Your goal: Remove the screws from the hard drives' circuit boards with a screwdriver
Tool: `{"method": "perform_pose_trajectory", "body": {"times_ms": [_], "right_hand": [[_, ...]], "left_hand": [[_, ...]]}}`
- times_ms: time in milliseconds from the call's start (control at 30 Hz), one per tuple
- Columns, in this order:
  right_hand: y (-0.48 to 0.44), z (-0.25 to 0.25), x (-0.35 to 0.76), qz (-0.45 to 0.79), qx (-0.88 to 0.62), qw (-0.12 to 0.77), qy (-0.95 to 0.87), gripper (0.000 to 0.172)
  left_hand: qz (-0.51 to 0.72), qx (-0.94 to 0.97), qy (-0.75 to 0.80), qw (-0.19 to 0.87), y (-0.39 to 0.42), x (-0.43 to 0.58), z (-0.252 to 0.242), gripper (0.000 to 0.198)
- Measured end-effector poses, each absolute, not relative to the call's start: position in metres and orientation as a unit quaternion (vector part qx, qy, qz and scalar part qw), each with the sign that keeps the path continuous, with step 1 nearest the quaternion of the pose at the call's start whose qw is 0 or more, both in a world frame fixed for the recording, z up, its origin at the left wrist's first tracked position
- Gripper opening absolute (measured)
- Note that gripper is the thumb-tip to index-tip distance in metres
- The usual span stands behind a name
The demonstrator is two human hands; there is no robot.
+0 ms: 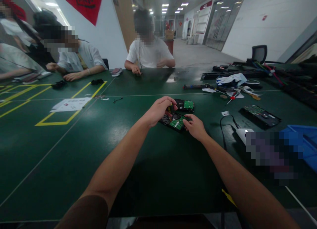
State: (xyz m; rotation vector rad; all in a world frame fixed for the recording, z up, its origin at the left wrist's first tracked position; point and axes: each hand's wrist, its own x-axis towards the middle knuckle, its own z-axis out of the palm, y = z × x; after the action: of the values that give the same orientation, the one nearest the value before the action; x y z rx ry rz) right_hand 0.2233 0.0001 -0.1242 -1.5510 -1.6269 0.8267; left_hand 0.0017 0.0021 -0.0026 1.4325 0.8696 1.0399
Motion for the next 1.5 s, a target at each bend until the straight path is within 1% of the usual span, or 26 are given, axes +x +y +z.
{"method": "perform_pose_trajectory", "body": {"times_ms": [400, 633, 833, 1200, 1367, 1500], "right_hand": [[-0.0012, -0.1223, 0.2222, 0.311, -0.609, 0.362, -0.634, 0.039], [0.0021, -0.1279, 0.2251, 0.319, -0.600, 0.364, -0.637, 0.042], [0.0006, -0.1239, 0.2234, 0.319, -0.600, 0.368, -0.635, 0.039], [0.0006, -0.1250, 0.2236, 0.325, -0.600, 0.372, -0.629, 0.038], [-0.0008, -0.1223, 0.2224, 0.326, -0.601, 0.371, -0.629, 0.039], [-0.0015, -0.1218, 0.2222, 0.326, -0.602, 0.366, -0.630, 0.040]], "left_hand": [[0.436, 0.633, 0.376, 0.518, 0.0007, 0.0012, -0.0007, 0.017], [0.440, 0.603, 0.370, 0.553, 0.0006, 0.0030, -0.0017, 0.015], [0.443, 0.590, 0.360, 0.571, -0.0012, 0.0045, -0.0013, 0.013], [0.443, 0.622, 0.382, 0.521, 0.0018, 0.0016, -0.0018, 0.017], [0.434, 0.622, 0.372, 0.536, -0.0008, 0.0019, 0.0009, 0.016], [0.432, 0.599, 0.355, 0.574, -0.0026, 0.0032, 0.0021, 0.015]]}}
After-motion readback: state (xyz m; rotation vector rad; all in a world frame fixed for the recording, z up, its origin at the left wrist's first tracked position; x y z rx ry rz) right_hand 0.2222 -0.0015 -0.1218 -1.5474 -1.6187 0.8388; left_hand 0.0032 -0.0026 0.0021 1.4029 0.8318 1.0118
